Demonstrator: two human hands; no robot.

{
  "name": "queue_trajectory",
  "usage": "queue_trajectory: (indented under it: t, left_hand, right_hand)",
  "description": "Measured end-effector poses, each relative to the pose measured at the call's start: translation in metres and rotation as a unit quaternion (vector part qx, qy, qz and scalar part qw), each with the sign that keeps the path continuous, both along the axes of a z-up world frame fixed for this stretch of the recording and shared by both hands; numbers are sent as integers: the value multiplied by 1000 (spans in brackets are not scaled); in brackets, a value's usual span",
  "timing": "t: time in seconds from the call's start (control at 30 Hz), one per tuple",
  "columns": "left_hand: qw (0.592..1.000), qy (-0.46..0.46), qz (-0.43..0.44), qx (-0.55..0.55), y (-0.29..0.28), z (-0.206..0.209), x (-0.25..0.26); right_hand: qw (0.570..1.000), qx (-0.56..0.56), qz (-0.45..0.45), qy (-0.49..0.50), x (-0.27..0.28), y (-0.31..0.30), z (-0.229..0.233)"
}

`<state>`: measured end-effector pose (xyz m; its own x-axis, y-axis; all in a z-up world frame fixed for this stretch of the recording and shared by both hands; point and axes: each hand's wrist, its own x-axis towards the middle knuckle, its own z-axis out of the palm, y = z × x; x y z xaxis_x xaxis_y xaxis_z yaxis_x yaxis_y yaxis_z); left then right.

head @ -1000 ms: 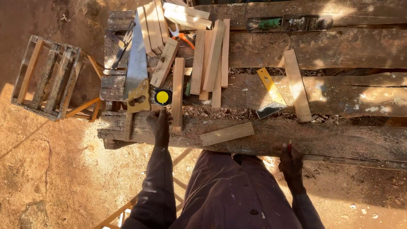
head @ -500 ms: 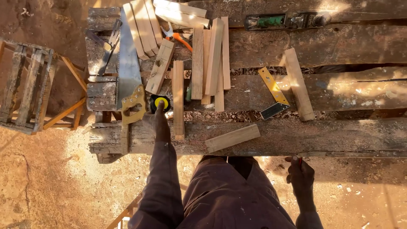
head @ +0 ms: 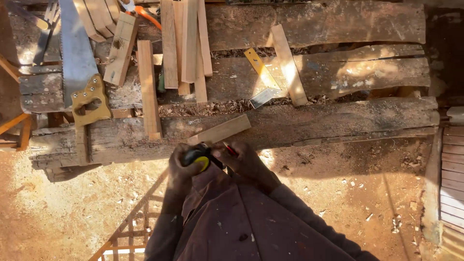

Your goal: Measuring and marking wooden blocks using a try square, ruler, and pencil on a workbench.

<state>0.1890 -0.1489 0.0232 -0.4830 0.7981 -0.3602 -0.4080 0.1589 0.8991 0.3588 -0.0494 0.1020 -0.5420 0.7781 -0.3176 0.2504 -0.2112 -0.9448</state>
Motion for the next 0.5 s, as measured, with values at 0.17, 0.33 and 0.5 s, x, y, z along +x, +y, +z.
queue_trajectory:
  t: [0.17,0.33,0.5]
  left_hand:
    - [942,167,-264,-123,11,47,45]
    - [887,253,-385,20,28,105,61]
    - [795,320,-504,-107,47,126,44]
  right_hand:
    - [998,-40,-18,-42,45,-8,-44]
    - [996,-86,-7,2,74,-10,-26]
    - [956,-178,-202,115,104,-16,-84]
